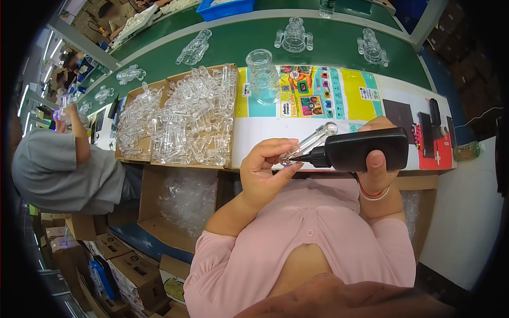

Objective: Assembling and inspecting glass components on a factory production line.

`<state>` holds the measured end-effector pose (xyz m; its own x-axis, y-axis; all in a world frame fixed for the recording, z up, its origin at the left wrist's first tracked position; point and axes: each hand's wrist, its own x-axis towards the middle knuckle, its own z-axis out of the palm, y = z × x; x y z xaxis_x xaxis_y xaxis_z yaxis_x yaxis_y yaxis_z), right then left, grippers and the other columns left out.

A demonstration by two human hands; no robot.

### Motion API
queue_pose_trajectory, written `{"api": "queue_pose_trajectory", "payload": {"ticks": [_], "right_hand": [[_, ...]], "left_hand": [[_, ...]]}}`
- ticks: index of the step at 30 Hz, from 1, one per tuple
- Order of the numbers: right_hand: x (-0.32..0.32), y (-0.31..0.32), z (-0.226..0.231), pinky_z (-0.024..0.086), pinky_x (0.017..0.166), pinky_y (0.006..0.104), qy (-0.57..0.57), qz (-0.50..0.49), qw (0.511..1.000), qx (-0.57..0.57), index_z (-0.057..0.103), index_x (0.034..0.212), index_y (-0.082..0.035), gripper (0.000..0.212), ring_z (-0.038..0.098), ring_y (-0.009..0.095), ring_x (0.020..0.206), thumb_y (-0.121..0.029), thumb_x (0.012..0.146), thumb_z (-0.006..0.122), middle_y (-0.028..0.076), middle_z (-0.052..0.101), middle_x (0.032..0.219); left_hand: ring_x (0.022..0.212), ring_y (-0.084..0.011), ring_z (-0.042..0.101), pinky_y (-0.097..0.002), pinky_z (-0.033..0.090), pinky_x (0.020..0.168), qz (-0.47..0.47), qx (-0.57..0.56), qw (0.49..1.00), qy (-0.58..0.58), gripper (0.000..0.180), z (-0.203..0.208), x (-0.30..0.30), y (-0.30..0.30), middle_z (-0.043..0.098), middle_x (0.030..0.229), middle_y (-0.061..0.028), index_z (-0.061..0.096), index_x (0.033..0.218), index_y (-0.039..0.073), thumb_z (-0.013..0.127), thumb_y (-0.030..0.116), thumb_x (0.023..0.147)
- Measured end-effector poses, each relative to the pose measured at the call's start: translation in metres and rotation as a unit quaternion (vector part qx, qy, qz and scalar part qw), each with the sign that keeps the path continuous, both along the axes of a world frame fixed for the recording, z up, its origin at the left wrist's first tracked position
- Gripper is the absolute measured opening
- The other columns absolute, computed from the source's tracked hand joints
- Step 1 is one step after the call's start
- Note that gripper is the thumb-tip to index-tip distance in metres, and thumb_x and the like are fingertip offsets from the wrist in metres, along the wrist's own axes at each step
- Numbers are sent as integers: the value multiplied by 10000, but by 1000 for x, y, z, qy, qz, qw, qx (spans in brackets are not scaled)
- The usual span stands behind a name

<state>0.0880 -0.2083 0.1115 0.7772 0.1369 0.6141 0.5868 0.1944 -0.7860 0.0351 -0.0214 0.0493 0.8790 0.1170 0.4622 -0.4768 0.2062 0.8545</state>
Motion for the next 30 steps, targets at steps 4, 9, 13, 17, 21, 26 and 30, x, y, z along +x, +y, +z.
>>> {"api": "queue_pose_trajectory", "payload": {"ticks": [4,9,13,17,21,26,30], "right_hand": [[-1,-3,-3,437,646,252,-30,-16,999,-25,560,926,42,366,542,155,725,-305,819,606,106,565,839],[-3,-5,-8,436,653,263,-40,-25,998,-28,561,932,47,364,543,163,733,-297,822,603,113,565,844],[-3,-5,-7,437,665,264,-40,-23,999,-19,559,935,44,348,542,163,742,-284,825,603,112,566,853],[-1,-6,-3,440,666,255,-38,-11,999,-19,554,941,43,341,543,153,744,-273,825,608,106,567,857],[-3,-8,-1,443,663,241,-9,14,1000,-10,548,948,47,348,545,139,741,-271,822,615,101,569,852],[-3,-9,-1,445,660,246,-17,0,1000,-14,548,949,55,348,549,143,730,-265,826,607,103,573,847],[-2,-18,-1,438,629,277,-84,-19,992,-87,557,934,43,325,556,179,704,-250,809,620,111,575,821]], "left_hand": [[987,-199,565,-278,495,828,-1,2,1000,-6,362,0,0,-1,523,1104,-175,511,1021,-18,640,-132,703],[991,-204,562,-281,497,824,2,3,1000,-18,373,-1,-1,-3,522,1105,-179,510,1027,-15,639,-138,699],[1016,-222,547,-298,467,863,6,11,1000,-16,380,-3,-2,-2,520,1104,-196,504,1014,-11,654,-127,685],[1013,-224,546,-299,473,853,19,32,999,-24,382,-4,-2,-2,522,1104,-195,515,1012,-12,667,-119,678],[1009,-232,547,-302,478,843,31,57,997,-51,385,-4,-2,0,531,1092,-188,528,1009,-10,679,-113,670],[954,-241,585,-304,490,787,85,127,985,-86,401,-1,0,2,581,1028,-181,565,1001,-9,695,-111,636],[897,-236,608,-287,500,744,132,184,968,-108,402,4,1,3,602,984,-166,586,987,1,710,-93,616]]}}
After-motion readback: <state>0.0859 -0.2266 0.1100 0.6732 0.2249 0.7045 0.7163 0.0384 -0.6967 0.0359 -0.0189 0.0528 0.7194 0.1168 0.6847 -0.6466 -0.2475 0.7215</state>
